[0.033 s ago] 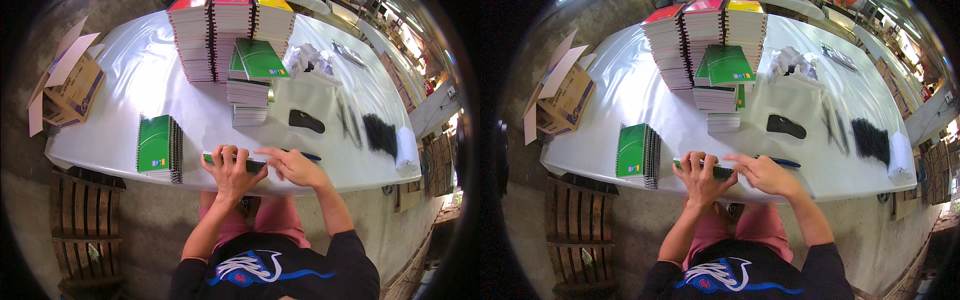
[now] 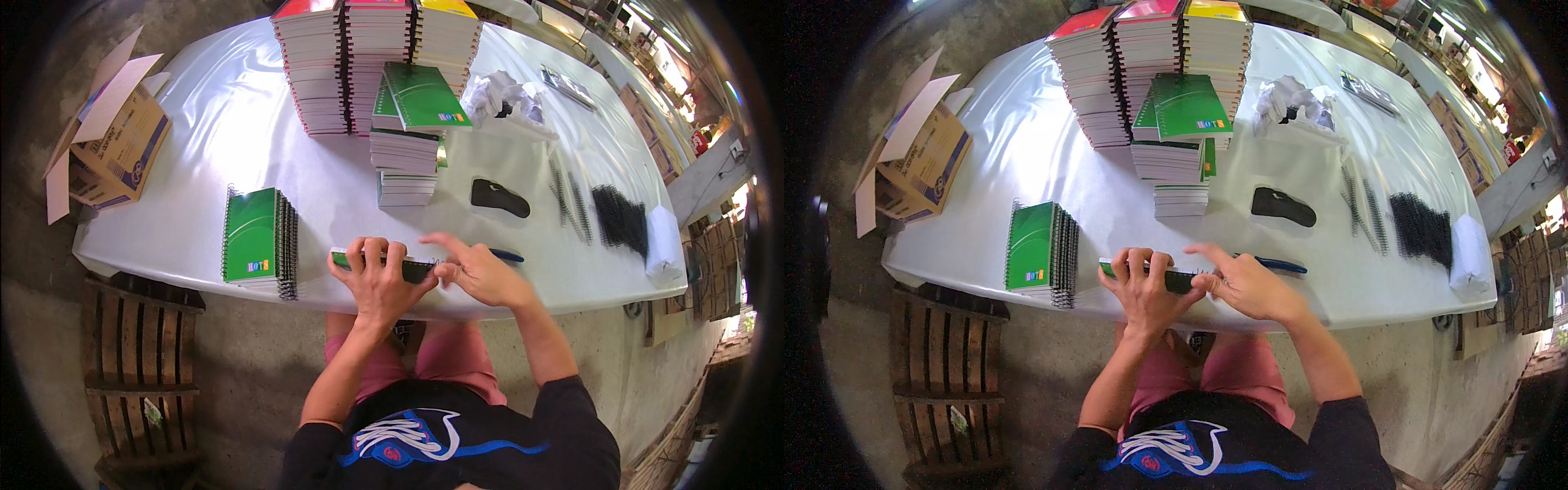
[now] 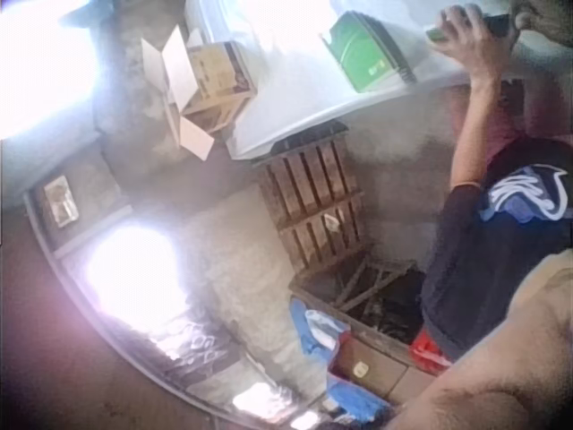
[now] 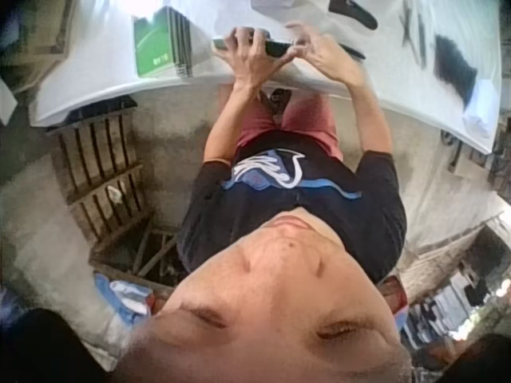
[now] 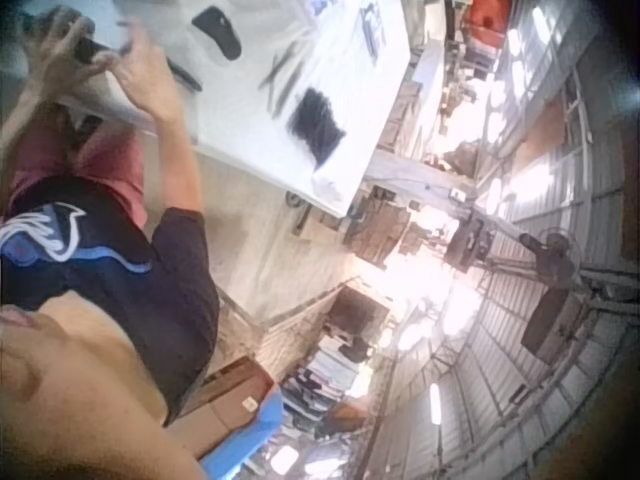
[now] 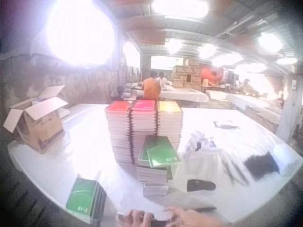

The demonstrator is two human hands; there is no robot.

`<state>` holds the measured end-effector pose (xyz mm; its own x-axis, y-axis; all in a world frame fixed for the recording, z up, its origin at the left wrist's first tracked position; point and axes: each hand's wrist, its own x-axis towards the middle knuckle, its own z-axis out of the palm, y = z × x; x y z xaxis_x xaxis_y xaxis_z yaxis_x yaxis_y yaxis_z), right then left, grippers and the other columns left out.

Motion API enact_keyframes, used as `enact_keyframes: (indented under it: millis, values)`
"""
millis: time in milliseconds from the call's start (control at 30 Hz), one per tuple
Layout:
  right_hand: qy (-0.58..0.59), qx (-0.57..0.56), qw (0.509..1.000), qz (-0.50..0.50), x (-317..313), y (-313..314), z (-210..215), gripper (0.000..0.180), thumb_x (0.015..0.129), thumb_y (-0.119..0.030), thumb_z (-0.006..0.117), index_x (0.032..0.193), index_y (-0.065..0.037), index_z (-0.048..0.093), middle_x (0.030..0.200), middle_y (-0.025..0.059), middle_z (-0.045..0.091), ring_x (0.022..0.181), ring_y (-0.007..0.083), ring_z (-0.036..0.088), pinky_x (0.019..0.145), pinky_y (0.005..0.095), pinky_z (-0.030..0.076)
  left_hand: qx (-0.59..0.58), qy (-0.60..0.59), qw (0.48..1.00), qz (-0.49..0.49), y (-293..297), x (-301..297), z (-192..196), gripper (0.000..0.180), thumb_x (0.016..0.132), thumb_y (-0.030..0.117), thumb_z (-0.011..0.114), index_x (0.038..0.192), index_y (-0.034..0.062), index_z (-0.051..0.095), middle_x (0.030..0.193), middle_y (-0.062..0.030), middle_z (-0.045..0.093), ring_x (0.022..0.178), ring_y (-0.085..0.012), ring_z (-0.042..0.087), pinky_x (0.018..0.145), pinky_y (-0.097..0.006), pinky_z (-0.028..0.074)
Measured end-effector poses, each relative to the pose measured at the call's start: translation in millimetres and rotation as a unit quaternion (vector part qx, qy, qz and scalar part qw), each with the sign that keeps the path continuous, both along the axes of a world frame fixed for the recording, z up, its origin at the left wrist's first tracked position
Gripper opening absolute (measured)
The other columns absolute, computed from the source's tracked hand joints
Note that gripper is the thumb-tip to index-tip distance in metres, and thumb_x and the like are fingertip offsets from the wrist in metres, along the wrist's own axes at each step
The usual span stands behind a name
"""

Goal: The person binds green notebooks by sliding a black spiral binding through the punched holes by hand, then uses pliers to trim and crimp the ends of the binding.

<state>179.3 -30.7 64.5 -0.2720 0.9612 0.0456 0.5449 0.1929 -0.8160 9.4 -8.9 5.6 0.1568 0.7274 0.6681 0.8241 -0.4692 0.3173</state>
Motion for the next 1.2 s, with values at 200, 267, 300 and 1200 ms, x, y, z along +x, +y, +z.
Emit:
enact_keyframes:
  millis: [200, 267, 300, 1200]
  values:
    - [-0.044, 0.018, 0.998, 0.031, 21, -2, -5, 0.032, 0.093, -0.024, 0.054, 0.122, -0.01, 0.057, 0.079, 0.0124, 0.065, 0.068, 0.023, 0.061, 0.067, 0.033, 0.048, 0.012, -0.014, 1.0, -0.008, 1, -7, -11, 0.054, 0.059, 0.06, 0.074, 0.085, 0.0162, 0.057, 0.094, 0.0001, 0.049, 0.1, -0.0228, 0.045, 0.086, -0.052, 0.028]
    - [-0.019, -0.122, 0.991, 0.043, 22, 0, 1, 0.033, 0.092, -0.022, 0.054, 0.123, -0.011, 0.057, 0.085, 0.0136, 0.065, 0.073, 0.023, 0.062, 0.069, 0.033, 0.048, 0.008, 0.008, 1.0, -0.02, -1, -10, -11, 0.054, 0.059, 0.059, 0.074, 0.086, 0.0159, 0.057, 0.097, -0.0013, 0.049, 0.1, -0.0241, 0.046, 0.086, -0.049, 0.029]
    - [0.002, -0.197, 0.979, 0.044, 22, 2, 9, 0.033, 0.091, -0.02, 0.054, 0.123, -0.011, 0.057, 0.087, 0.014, 0.065, 0.076, 0.0235, 0.063, 0.07, 0.0333, 0.048, 0.007, 0.02, 0.999, -0.026, -1, -13, -10, 0.054, 0.059, 0.059, 0.074, 0.087, 0.0158, 0.057, 0.098, -0.002, 0.049, 0.1, -0.0247, 0.046, 0.086, -0.048, 0.03]
    - [0.178, -0.055, 0.982, 0.001, 45, 33, -34, 0.038, 0.066, 0.015, 0.051, 0.097, 0.003, 0.07, 0.105, 0.0149, 0.068, 0.107, 0.0253, 0.062, 0.094, 0.0322, 0.046, -0.046, -0.087, 0.987, -0.124, 9, -26, 8, 0.059, 0.047, 0.039, 0.088, 0.078, 0.0027, 0.053, 0.122, -0.0191, 0.041, 0.121, -0.0427, 0.033, 0.098, -0.052, 0.034]
